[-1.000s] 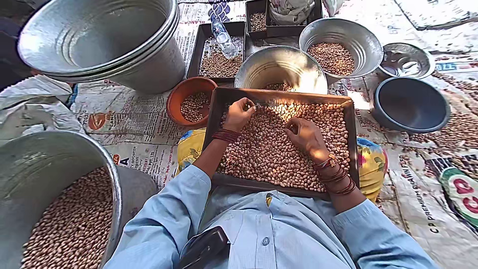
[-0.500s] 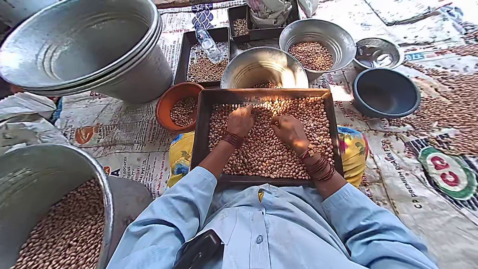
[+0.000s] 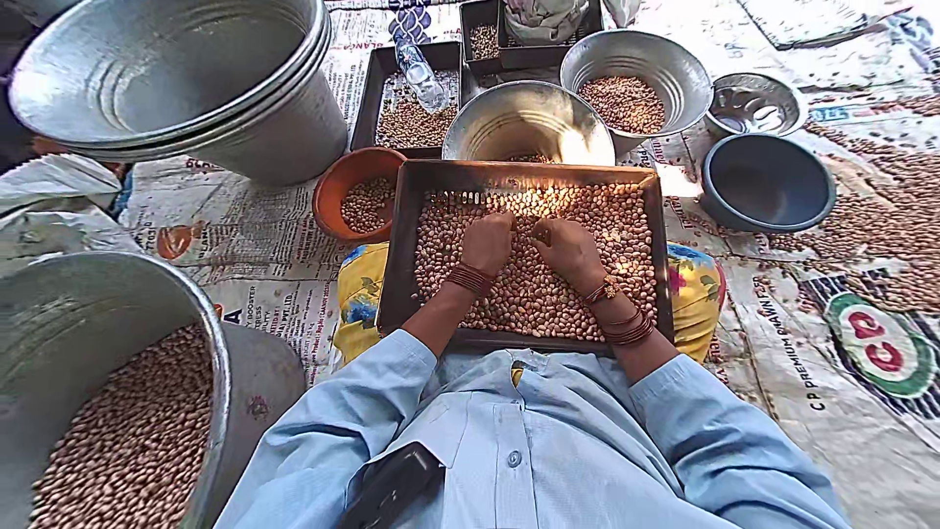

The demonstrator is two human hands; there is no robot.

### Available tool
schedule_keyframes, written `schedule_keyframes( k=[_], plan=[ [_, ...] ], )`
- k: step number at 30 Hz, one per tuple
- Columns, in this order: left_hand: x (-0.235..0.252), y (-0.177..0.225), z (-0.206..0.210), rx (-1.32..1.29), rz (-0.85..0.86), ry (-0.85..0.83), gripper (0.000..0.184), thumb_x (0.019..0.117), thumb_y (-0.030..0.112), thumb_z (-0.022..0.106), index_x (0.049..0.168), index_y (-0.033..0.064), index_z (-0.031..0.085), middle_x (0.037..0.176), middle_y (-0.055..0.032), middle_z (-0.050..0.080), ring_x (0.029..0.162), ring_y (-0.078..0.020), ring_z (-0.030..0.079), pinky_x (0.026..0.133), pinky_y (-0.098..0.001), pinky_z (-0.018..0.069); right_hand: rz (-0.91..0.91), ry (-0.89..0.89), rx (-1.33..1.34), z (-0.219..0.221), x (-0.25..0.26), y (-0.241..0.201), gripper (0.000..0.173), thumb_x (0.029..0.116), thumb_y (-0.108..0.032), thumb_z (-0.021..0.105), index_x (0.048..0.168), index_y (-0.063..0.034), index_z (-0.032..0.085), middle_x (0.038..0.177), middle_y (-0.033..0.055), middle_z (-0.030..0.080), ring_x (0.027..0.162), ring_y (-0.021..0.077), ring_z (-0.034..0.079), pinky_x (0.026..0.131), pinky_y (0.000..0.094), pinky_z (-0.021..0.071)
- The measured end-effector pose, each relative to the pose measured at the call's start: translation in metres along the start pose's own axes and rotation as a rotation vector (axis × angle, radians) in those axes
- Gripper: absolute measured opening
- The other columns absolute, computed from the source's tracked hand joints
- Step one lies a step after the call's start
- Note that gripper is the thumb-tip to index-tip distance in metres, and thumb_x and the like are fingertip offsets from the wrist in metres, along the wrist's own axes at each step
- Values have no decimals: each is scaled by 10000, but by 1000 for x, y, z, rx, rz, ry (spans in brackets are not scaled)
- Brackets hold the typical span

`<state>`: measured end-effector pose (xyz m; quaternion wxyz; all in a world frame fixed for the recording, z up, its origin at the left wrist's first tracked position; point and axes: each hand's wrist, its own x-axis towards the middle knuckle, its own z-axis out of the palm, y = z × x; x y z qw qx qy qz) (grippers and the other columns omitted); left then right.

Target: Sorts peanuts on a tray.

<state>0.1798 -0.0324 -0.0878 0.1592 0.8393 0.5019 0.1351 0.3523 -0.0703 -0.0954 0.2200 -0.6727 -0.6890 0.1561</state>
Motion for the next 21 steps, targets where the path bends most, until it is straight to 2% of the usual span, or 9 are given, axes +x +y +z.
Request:
schedule_keyframes(
  k=[2, 3, 6, 9, 11, 13, 16, 18, 21],
  plan=[
    [8, -2, 6, 23, -2, 3, 162, 980, 87, 643, 1102, 26, 731, 1050, -225, 722, 975, -435, 710, 800, -615, 566, 113, 37, 272, -10, -8, 5, 144, 960, -187, 691, 1067, -90, 703, 693, 103, 595, 576, 263, 549, 533, 462, 439],
    [9, -2, 6, 29, -12, -8, 173, 988, 93, 633, 1115, 25, 728, 1073, -228, 719, 997, -434, 706, 811, -614, 565, 157, 58, 396, -15, -12, 9, 144, 974, -161, 642, 1097, -87, 645, 676, 90, 554, 528, 222, 495, 490, 405, 406],
    [8, 2, 5, 8, -48, -46, 191, 984, 112, 644, 1132, 23, 725, 1104, -231, 716, 1033, -436, 699, 833, -617, 560, 254, 88, 507, -27, -16, 8, 146, 984, -93, 506, 1100, -74, 594, 736, 96, 514, 561, 216, 457, 508, 403, 366],
    [8, 2, 6, -26, -82, -80, 228, 986, 162, 665, 1142, 3, 715, 1097, -249, 713, 1051, -450, 690, 856, -627, 547, 127, 30, 369, -20, -23, 7, 82, 972, -99, 618, 1027, -90, 678, 663, 99, 526, 515, 225, 457, 482, 407, 370],
    [10, -4, 3, -122, -105, -93, 210, 988, 177, 673, 1112, 14, 721, 1049, -229, 721, 1006, -419, 701, 861, -615, 548, -18, -9, 199, -11, -16, 2, 127, 935, -109, 706, 1057, -100, 742, 818, 142, 678, 691, 307, 643, 611, 522, 522],
    [21, -23, -9, -373, -154, -98, 183, 990, 185, 684, 1091, 46, 746, 947, -133, 744, 838, -263, 706, 820, -492, 565, -93, -78, 48, -5, -6, -3, 173, 917, -119, 723, 1084, -111, 771, 1013, 167, 733, 932, 370, 704, 787, 605, 547],
    [22, -58, -33, -847, -286, 82, 103, 1018, 109, 607, 993, 24, 660, 737, 0, 608, 564, -39, 509, 554, -217, 449, -93, -134, -63, -2, -1, -7, 173, 943, -140, 701, 1097, -113, 775, 1047, 178, 729, 957, 393, 706, 791, 613, 545],
    [15, -74, -41, -935, -328, 147, 149, 1024, 70, 486, 947, 45, 611, 672, 34, 544, 524, -22, 483, 508, -184, 421, -93, -116, -70, -2, -3, -5, 160, 942, -119, 705, 1085, -109, 777, 1019, 180, 730, 919, 391, 710, 767, 603, 550],
    [-4, -75, -42, -701, -289, -6, 143, 1050, 138, 568, 1083, 40, 666, 751, -20, 604, 575, -72, 498, 570, -263, 440, -80, -125, -77, -1, -1, -4, 168, 944, -113, 699, 1091, -118, 779, 1028, 172, 731, 925, 382, 711, 780, 600, 552]
  ],
)
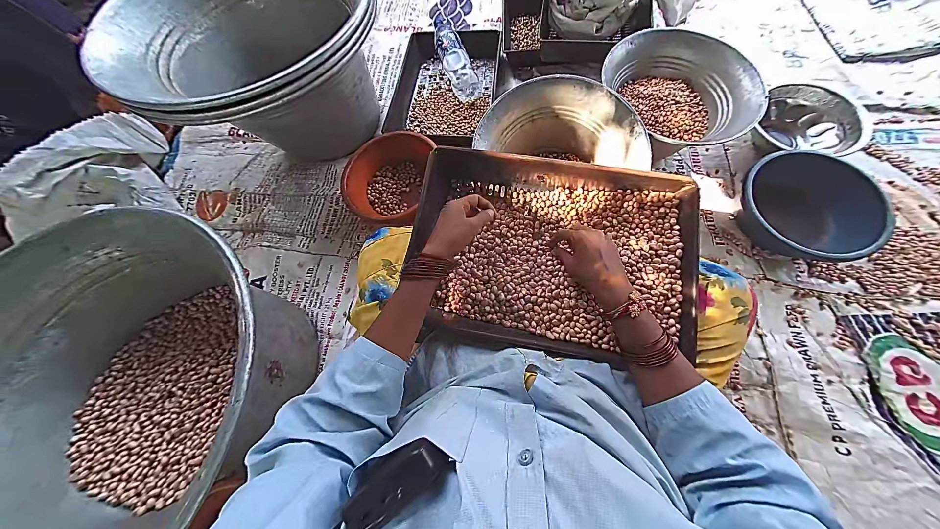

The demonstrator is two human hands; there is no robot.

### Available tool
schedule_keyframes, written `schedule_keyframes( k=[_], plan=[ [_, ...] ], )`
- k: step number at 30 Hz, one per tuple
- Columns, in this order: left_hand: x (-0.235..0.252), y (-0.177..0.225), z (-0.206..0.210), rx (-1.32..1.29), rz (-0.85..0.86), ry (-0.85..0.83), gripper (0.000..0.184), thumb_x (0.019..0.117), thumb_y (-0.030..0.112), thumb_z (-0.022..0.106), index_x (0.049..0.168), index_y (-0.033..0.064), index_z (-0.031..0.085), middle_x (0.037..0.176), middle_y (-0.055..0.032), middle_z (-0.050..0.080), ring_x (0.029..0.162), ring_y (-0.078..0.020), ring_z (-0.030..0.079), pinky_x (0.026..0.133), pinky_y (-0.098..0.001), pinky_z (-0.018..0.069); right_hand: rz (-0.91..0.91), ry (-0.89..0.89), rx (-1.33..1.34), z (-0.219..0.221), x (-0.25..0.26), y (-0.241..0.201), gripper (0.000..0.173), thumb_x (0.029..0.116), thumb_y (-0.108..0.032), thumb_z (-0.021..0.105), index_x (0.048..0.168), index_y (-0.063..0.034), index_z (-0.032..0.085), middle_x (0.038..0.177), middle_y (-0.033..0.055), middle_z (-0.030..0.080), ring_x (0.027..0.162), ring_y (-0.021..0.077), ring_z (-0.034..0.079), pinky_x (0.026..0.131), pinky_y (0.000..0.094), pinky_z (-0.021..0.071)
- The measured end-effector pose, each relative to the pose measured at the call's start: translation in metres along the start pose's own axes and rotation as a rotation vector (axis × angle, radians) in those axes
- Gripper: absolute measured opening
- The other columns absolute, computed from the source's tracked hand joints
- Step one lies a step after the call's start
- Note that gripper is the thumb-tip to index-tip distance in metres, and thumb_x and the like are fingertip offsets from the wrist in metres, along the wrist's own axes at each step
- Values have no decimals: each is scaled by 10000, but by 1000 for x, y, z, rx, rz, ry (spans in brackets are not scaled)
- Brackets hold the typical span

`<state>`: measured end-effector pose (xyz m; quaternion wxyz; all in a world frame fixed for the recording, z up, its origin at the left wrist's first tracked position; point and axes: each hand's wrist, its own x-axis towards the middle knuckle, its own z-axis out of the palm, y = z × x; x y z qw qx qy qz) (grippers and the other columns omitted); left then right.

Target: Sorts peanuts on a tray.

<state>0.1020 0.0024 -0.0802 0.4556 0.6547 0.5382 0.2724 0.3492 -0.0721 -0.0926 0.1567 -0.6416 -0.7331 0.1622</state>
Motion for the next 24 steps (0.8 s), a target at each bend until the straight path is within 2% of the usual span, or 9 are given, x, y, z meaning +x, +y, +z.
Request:
schedule_keyframes(
  k=[3, 7, 9, 11, 15, 17, 19, 22, 24],
  plan=[
    [-26, -3, 10, 277, 37, 4, 158, 1026, 208, 640, 1109, 95, 711, 791, -120, 669, 653, -248, 599, 647, -478, 503, -16, 19, 10, 0, -3, 1, 155, 934, -73, 705, 1067, -105, 777, 1009, 166, 733, 902, 368, 713, 769, 583, 563],
    [-27, 1, 2, 485, -14, 111, 154, 1003, 123, 620, 1112, 83, 721, 858, -183, 694, 766, -369, 664, 718, -596, 523, -12, 30, -20, 0, -6, 2, 114, 946, -50, 690, 1020, -89, 767, 985, 160, 725, 891, 368, 708, 743, 573, 560],
    [-23, 3, -5, 479, -76, 8, 182, 1013, 144, 625, 1154, 78, 719, 929, -179, 705, 850, -362, 671, 806, -605, 514, 19, -6, -54, -2, -4, 1, 128, 962, -62, 678, 1058, -83, 760, 1018, 172, 723, 920, 379, 709, 762, 578, 557],
    [-26, 3, -3, 376, -64, -149, 169, 1014, 154, 649, 1136, 55, 711, 917, -153, 702, 827, -302, 657, 802, -552, 516, 50, -33, -60, -4, -5, -1, 135, 957, -66, 684, 1075, -70, 750, 1037, 189, 719, 943, 395, 704, 782, 591, 550],
    [-43, 16, 25, 89, -31, -492, 201, 964, 119, 707, 1139, 20, 686, 832, -33, 656, 685, -55, 556, 691, -256, 489, -35, -24, 78, -17, -17, -25, 119, 938, -67, 689, 1044, -41, 735, 983, 198, 694, 870, 381, 691, 748, 575, 551],
    [-48, 22, 39, -36, -43, -617, 257, 911, 58, 740, 1145, -5, 656, 863, -4, 652, 724, -6, 566, 713, -208, 493, -133, -80, 182, -24, -26, -50, 89, 950, -94, 683, 1010, -65, 741, 958, 143, 677, 815, 299, 663, 727, 508, 544],
    [-49, 27, 43, -133, -83, -696, 349, 895, 17, 750, 1216, -15, 616, 977, -9, 668, 819, 13, 605, 771, -187, 524, -196, -89, 197, -29, -32, -69, 136, 959, -104, 664, 1060, -100, 754, 1029, 113, 709, 882, 270, 702, 778, 492, 573],
    [-42, 30, 29, -149, -115, -679, 61, 964, 37, 669, 1025, 27, 674, 782, 73, 661, 616, 58, 537, 575, -131, 437, -229, 47, 160, -34, -31, -59, 165, 950, -91, 664, 1093, -114, 743, 1025, 114, 714, 867, 282, 714, 753, 511, 578],
    [-38, 36, -1, 4, -69, -477, 105, 1002, 81, 646, 1017, 5, 718, 771, 19, 651, 580, 13, 471, 550, -172, 388, -176, 81, 112, -44, -31, -36, 184, 948, -74, 682, 1120, -88, 746, 1070, 143, 726, 908, 322, 723, 777, 564, 579]
  ],
)
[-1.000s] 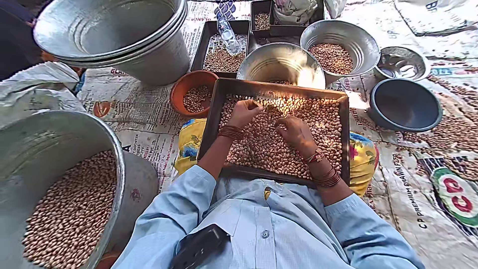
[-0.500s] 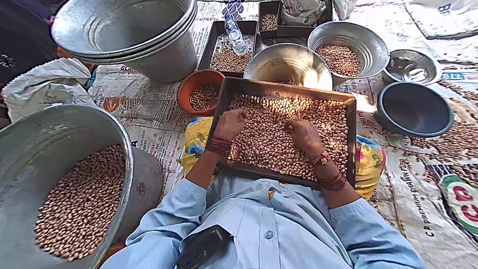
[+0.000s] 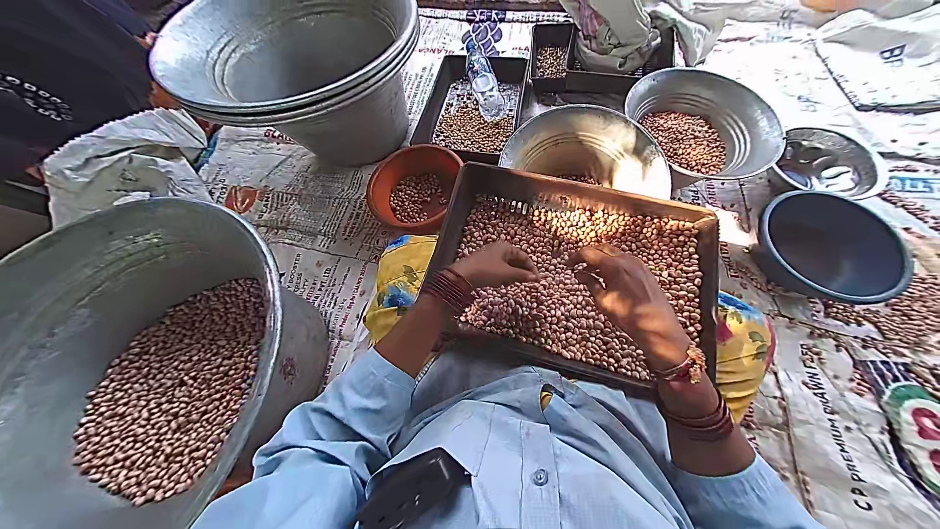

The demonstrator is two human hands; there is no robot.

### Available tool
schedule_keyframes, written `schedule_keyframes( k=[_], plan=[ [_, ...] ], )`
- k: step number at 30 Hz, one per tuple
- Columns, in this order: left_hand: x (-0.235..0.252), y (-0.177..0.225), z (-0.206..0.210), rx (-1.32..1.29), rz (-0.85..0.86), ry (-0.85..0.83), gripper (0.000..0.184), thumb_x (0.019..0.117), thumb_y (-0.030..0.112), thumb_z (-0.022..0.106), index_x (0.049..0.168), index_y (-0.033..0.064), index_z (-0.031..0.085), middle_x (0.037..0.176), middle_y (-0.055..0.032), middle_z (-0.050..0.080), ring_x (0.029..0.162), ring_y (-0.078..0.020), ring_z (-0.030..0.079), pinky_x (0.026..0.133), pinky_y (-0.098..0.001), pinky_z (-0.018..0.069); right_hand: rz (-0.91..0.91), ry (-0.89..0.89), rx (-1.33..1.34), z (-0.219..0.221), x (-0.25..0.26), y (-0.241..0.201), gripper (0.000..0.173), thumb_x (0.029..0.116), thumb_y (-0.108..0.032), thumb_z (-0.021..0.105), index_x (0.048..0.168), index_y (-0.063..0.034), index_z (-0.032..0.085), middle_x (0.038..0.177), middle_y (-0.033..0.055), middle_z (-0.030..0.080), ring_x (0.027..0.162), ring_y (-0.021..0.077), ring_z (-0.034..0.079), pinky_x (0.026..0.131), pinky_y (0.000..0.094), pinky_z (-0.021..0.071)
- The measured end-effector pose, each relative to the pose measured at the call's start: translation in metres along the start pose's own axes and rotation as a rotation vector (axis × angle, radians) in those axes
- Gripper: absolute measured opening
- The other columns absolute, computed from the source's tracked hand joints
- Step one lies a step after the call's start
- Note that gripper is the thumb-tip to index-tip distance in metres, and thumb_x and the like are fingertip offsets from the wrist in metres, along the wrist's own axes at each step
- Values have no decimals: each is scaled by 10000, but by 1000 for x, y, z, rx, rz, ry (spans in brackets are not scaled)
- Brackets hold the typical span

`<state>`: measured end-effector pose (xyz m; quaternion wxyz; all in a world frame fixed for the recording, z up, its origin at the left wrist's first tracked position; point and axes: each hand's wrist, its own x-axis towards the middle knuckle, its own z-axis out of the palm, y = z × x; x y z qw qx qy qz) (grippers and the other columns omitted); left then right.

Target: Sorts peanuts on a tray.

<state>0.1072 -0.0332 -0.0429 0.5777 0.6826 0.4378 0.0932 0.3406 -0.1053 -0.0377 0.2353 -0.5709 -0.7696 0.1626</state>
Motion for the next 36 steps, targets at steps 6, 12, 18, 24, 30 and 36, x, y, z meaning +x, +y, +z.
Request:
schedule_keyframes(
  k=[6, 12, 18, 24, 30, 36],
  plan=[
    [0, -13, -80, 651, 140, 885, 145, 946, 111, 688, 1028, 22, 768, 1036, -221, 736, 1056, -409, 684, 1000, -607, 455, 401, -96, -184, -48, -5, 61, 268, 947, -109, 723, 1213, -83, 713, 1171, 245, 683, 1083, 472, 650, 871, 692, 494],
    [31, -20, -31, 652, 49, 533, 138, 935, 72, 706, 1060, 57, 763, 1089, -179, 715, 1100, -358, 666, 980, -537, 516, 571, -3, -278, -61, 13, 99, 323, 937, -139, 725, 1253, -82, 684, 1246, 280, 638, 1121, 517, 621, 855, 741, 482],
    [50, -39, -13, 715, 37, 517, 224, 933, 140, 741, 1128, 30, 750, 1122, -208, 701, 1142, -394, 642, 990, -539, 512, 563, -108, -426, -15, 24, 59, 448, 905, -41, 683, 1345, -44, 596, 1276, 320, 580, 1038, 537, 634, 747, 676, 523],
    [40, -36, -26, 438, 7, 616, 170, 970, 163, 671, 1074, 44, 734, 955, -160, 737, 896, -327, 718, 838, -560, 557, 303, -319, -323, 52, 14, -15, 465, 991, -45, 522, 1447, -125, 562, 1462, 218, 523, 1078, 427, 661, 805, 554, 555],
    [43, -32, -33, 417, -74, 641, 211, 985, 89, 596, 1167, 43, 692, 979, -191, 707, 886, -359, 687, 813, -578, 537, 81, -29, 103, 23, 9, 3, 235, 977, -165, 681, 1204, -161, 741, 1167, 83, 723, 923, 250, 717, 809, 506, 584],
    [52, -36, -23, 647, -81, 630, 214, 992, 55, 599, 1156, 31, 732, 1160, -217, 701, 1073, -419, 687, 902, -612, 535, 281, 237, -88, -26, -4, 38, 117, 981, -116, 682, 1080, -114, 745, 901, 136, 720, 714, 314, 672, 637, 545, 534]
  ],
)
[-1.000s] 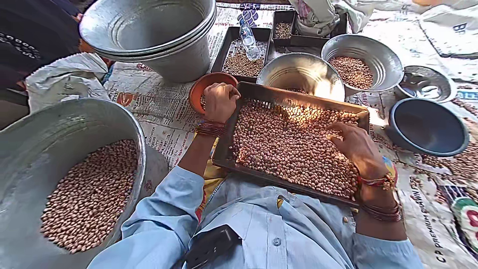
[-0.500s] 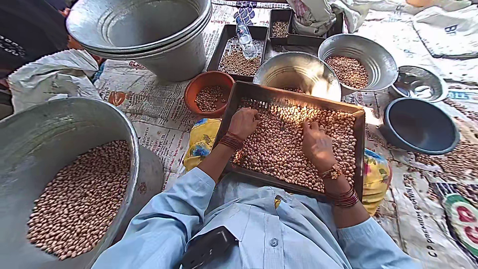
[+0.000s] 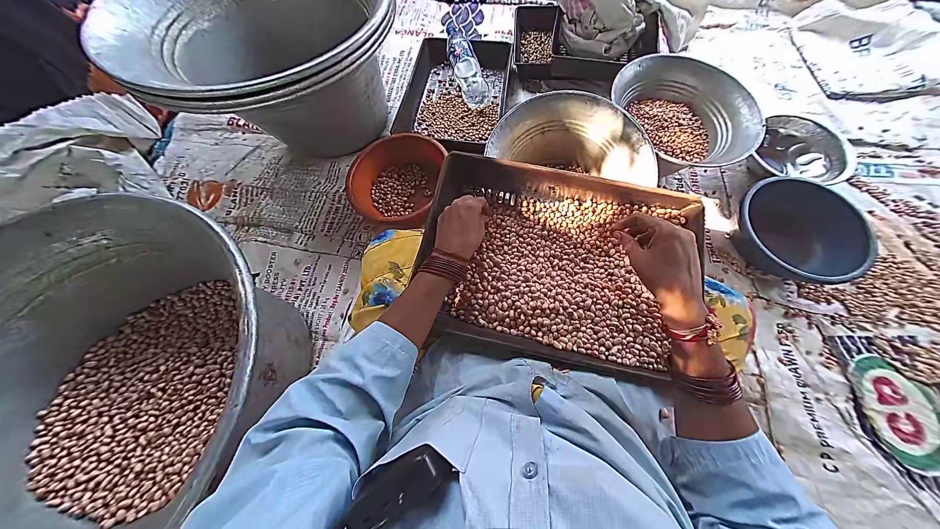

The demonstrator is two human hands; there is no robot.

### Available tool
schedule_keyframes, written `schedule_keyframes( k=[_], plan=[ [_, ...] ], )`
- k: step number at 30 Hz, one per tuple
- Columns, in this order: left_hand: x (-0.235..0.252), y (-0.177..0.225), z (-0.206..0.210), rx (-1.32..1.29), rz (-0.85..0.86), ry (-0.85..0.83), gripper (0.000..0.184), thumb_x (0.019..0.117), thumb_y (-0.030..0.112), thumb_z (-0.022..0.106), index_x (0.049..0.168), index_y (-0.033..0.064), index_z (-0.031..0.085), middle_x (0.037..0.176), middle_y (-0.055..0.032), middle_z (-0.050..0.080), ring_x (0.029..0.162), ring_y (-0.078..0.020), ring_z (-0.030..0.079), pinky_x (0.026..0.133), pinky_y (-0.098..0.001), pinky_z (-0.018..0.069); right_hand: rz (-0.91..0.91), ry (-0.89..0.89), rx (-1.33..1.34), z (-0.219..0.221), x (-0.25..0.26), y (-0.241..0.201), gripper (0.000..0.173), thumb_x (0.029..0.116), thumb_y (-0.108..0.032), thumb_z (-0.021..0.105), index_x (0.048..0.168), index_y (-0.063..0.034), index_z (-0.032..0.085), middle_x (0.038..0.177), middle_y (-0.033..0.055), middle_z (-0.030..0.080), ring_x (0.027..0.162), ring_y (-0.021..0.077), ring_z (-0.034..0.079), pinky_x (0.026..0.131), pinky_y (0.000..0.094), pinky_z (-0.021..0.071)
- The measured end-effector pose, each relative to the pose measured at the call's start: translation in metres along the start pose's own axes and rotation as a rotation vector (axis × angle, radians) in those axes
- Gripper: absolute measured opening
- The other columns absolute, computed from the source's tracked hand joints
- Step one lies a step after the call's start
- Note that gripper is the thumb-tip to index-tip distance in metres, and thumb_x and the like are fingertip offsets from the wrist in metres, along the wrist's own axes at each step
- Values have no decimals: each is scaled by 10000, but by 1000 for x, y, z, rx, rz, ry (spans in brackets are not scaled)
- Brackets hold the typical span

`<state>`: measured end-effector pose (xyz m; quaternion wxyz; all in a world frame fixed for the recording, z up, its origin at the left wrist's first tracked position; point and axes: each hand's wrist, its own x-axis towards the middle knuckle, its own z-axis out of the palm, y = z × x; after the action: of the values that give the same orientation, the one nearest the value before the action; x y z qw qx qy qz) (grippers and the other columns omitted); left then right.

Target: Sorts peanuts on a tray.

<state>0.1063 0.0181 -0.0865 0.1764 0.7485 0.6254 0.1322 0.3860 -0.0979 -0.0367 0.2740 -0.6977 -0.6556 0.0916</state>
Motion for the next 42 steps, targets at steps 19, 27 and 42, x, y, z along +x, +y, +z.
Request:
schedule_keyframes(
  k=[19, 27, 42],
  plan=[
    [-45, 36, 10, -338, 242, -297, 140, 980, 178, 694, 1060, 73, 743, 778, -110, 672, 673, -250, 616, 684, -488, 528, -60, -252, 270, 62, 4, -11, 147, 949, -130, 721, 1087, -86, 698, 838, 103, 725, 671, 252, 686, 607, 470, 563],
    [-55, 52, 16, -181, 278, -277, 124, 945, 141, 724, 1032, 63, 764, 907, -157, 730, 845, -328, 704, 791, -549, 565, 47, -296, 405, 53, -7, -12, 186, 958, -47, 626, 1137, -81, 666, 640, 78, 535, 476, 173, 439, 457, 353, 378],
    [-38, 37, 9, -195, 176, -188, 185, 1003, 105, 586, 1110, 68, 732, 860, -168, 692, 766, -339, 655, 736, -552, 524, -32, -437, 111, 69, -2, -18, 123, 944, -169, 706, 1015, -76, 743, 752, 102, 652, 679, 264, 621, 640, 486, 509]
  ],
)
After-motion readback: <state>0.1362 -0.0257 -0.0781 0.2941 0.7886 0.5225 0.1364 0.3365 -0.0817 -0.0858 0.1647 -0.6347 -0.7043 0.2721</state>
